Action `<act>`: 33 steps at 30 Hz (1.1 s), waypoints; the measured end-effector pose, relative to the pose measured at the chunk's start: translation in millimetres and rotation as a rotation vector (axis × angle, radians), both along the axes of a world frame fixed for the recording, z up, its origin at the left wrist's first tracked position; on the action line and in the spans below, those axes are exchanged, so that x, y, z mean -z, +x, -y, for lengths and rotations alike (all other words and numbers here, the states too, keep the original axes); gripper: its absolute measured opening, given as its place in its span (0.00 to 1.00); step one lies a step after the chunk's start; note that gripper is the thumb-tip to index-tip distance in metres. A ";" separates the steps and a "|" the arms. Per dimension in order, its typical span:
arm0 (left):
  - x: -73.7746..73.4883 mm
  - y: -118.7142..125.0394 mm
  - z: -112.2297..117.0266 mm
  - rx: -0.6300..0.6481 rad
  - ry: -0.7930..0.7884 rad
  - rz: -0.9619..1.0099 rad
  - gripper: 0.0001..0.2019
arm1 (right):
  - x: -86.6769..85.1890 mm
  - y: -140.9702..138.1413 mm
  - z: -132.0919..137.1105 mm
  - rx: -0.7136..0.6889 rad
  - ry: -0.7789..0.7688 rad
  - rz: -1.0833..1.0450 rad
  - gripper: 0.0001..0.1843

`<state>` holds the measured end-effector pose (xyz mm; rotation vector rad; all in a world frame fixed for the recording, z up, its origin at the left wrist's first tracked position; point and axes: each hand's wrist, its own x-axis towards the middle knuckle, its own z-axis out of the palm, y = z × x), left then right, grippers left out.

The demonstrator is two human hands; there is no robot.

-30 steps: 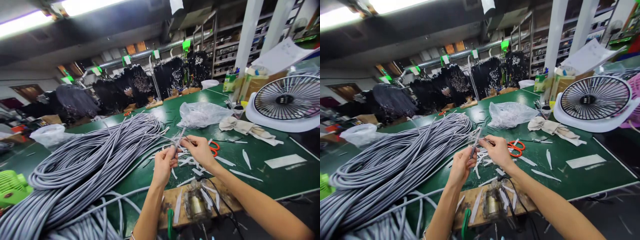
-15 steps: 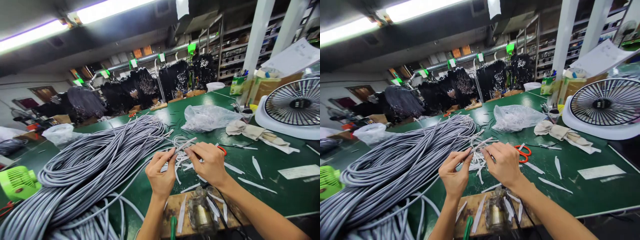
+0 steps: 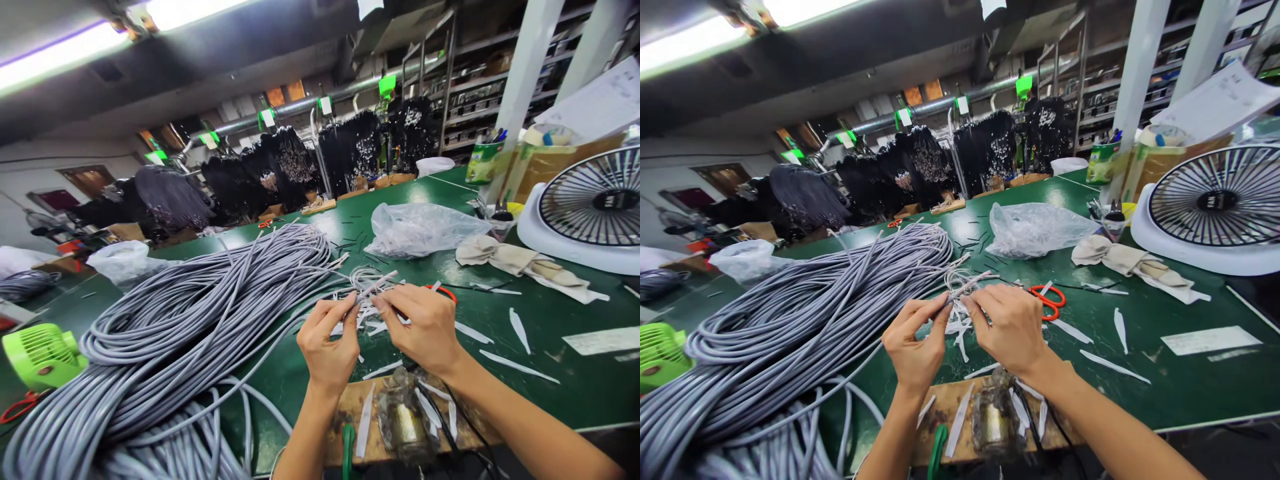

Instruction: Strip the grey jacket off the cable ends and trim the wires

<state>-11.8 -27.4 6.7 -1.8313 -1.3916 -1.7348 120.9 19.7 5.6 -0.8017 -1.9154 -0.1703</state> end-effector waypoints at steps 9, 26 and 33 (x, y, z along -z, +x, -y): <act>1.5 1.3 0.8 -0.020 -0.030 0.002 0.11 | -4.8 2.7 5.0 0.050 0.043 0.067 0.13; 9.5 -9.4 -11.9 -0.107 -0.291 0.135 0.07 | -13.3 23.0 -0.2 -0.325 -0.278 -0.879 0.16; 7.2 -2.3 -6.9 0.146 -0.463 0.371 0.13 | -4.1 2.6 -13.4 -0.449 -0.838 -0.555 0.19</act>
